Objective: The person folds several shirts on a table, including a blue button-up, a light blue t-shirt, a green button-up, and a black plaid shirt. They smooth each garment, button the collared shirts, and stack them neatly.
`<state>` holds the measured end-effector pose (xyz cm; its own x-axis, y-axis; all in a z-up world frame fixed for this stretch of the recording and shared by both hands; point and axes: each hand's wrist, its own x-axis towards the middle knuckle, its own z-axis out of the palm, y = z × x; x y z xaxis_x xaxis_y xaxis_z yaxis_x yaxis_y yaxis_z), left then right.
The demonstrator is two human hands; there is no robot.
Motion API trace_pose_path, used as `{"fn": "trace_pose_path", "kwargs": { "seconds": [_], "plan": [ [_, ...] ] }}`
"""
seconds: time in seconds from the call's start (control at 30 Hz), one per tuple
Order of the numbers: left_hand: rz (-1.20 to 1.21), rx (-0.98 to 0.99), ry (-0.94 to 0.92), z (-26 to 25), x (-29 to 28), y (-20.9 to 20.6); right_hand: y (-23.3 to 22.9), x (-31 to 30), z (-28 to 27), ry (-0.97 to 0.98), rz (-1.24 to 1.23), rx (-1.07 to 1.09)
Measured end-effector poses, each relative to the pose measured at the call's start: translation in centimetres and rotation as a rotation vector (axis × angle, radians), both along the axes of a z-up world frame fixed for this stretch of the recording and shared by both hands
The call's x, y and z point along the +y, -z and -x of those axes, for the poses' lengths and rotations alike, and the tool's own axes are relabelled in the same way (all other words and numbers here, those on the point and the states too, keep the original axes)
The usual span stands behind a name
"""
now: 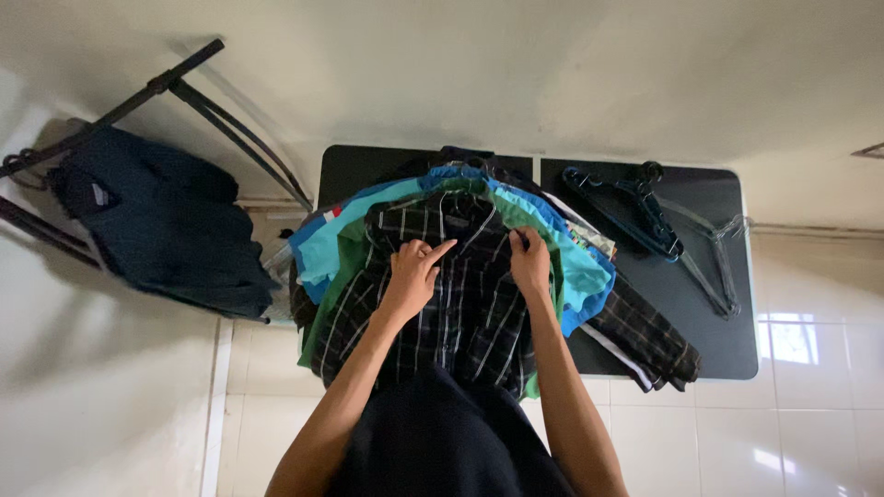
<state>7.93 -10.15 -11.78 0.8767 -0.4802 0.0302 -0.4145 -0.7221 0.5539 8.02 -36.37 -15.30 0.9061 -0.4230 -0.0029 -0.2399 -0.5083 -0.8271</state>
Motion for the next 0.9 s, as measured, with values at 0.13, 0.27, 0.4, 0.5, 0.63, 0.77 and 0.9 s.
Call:
{"fn": "trace_pose_path", "kwargs": {
  "seconds": [0.13, 0.27, 0.4, 0.5, 0.63, 0.77, 0.9],
  "plan": [
    [-0.029, -0.067, -0.013, -1.6, -1.1, 1.9, 0.0, 0.1, -0.5, 0.017, -0.006, 0.105],
    [-0.031, -0.197, -0.008, -2.3, -1.7, 3.0, -0.4, 0.2, -0.2, 0.021, 0.025, 0.060],
    [0.077, -0.079, -0.077, -3.2, -1.6, 2.7, -1.4, 0.5, -0.8, 0.049, 0.038, 0.060],
    [0.165, -0.003, -0.151, -3.5, -1.8, 2.8, -1.8, 1.4, -0.7, 0.071, 0.703, -0.272],
    [0.397, 0.209, -0.251, -4.2, -2.3, 3.5, -2.0, 3.6, 0.2, 0.056, 0.491, -0.174],
    [0.384, 0.202, -0.281, -4.3, -2.9, 3.9, -1.9, 7.1, 1.7, -0.095, -0.082, -0.100],
    [0.420, 0.194, -0.262, -3.8, -2.7, 3.8, -2.4, 9.7, 2.4, -0.115, -0.188, -0.071]
  ]
}}
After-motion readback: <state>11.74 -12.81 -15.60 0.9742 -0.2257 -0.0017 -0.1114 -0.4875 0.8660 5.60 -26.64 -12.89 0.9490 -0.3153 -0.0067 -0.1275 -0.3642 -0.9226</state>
